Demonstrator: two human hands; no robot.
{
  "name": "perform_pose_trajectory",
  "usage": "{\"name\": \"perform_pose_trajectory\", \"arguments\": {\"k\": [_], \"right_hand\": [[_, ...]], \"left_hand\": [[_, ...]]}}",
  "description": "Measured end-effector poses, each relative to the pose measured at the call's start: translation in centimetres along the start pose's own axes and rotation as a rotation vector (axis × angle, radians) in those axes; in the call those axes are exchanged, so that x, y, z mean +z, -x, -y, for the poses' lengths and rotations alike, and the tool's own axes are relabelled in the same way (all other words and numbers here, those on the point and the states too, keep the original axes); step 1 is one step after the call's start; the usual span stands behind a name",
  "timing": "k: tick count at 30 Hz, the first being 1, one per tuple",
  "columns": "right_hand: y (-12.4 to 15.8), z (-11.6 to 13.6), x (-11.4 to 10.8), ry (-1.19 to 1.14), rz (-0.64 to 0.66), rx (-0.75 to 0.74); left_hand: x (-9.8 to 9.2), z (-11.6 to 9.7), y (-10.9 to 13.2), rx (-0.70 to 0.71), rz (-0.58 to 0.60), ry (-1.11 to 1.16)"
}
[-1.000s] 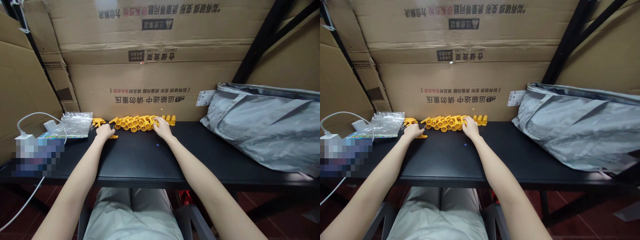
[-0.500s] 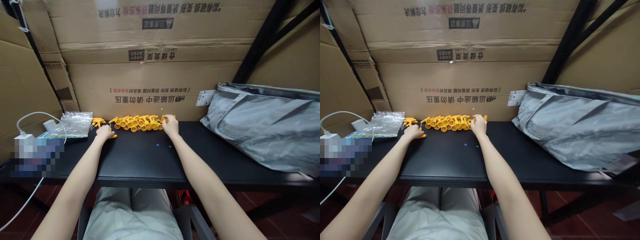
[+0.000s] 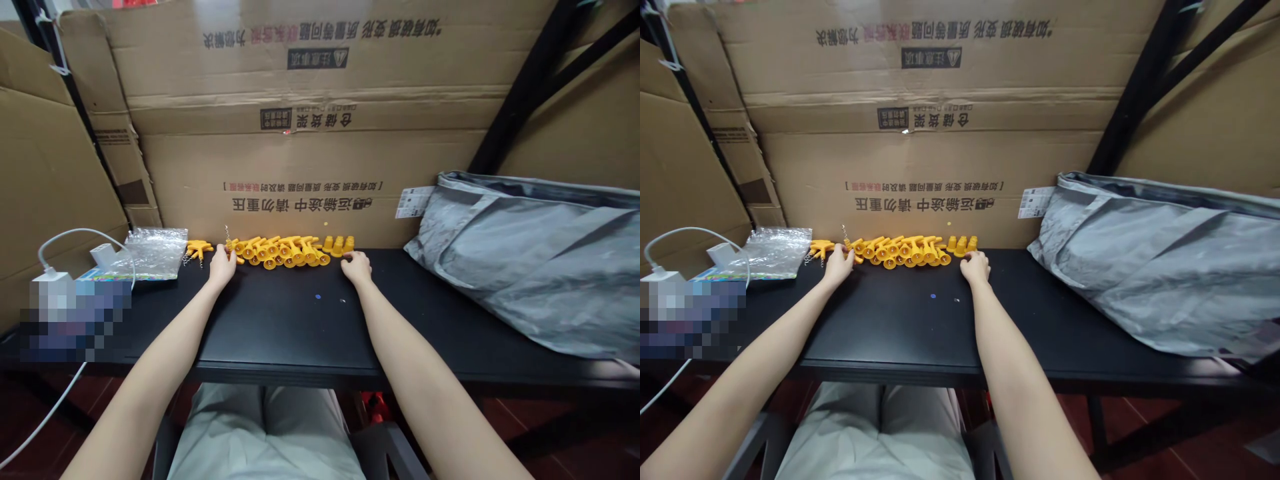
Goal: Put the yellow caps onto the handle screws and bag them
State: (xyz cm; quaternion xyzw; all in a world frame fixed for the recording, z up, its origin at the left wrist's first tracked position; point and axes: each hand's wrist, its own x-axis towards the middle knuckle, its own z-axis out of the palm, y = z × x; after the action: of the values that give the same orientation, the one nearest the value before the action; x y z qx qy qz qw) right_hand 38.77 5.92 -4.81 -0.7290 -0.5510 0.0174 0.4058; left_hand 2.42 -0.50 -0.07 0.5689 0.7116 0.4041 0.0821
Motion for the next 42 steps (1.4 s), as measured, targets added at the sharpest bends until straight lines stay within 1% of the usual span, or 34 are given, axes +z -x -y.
{"name": "perform_pose_trajectory", "arguments": {"k": [5,8,13,17,19,21,24,28,30,32,38,40,42], "right_hand": [[-0.4,-0.3,0.4,0.036,0.021,0.020],[-0.6,-0.4,0.5,0.069,0.071,0.010],[-0.8,-0.2,0.9,0.096,0.092,-0.088],[-0.8,0.0,1.2,0.123,0.136,-0.201],[-0.9,0.1,1.3,0.153,0.160,-0.226],[-1.0,0.3,1.4,0.196,0.200,-0.218],[-1.3,0.5,1.4,0.258,0.265,-0.185],[-1.3,0.7,1.3,0.269,0.283,-0.182],[-1.1,0.8,1.1,0.236,0.258,-0.190],[-0.9,0.9,0.9,0.179,0.200,-0.212],[-0.6,1.5,0.3,-0.109,-0.054,-0.272],[-0.7,2.1,0.0,-0.221,-0.150,-0.308],[-0.9,2.9,-0.4,-0.307,-0.247,-0.356]], "left_hand": [[0.2,0.2,-0.1,0.045,-0.078,0.073],[0.3,0.4,-0.3,0.048,-0.072,0.122],[0.5,0.5,-0.5,0.083,-0.075,0.144],[0.3,0.3,-0.3,0.090,-0.084,0.130],[0.1,0.1,-0.1,0.091,-0.096,0.119],[-0.1,0.0,-0.1,0.069,-0.097,0.100],[-0.3,0.0,-0.2,-0.013,-0.074,0.034],[-0.3,0.3,-0.5,-0.082,-0.050,-0.040],[-0.3,0.6,-0.6,-0.092,-0.044,-0.041],[-0.4,0.7,-0.7,-0.098,-0.054,-0.031],[-0.7,0.7,-0.5,-0.025,-0.190,-0.004],[-0.8,0.7,-0.6,0.009,-0.218,0.008],[-0.7,0.7,-0.7,0.070,-0.247,0.020]]}}
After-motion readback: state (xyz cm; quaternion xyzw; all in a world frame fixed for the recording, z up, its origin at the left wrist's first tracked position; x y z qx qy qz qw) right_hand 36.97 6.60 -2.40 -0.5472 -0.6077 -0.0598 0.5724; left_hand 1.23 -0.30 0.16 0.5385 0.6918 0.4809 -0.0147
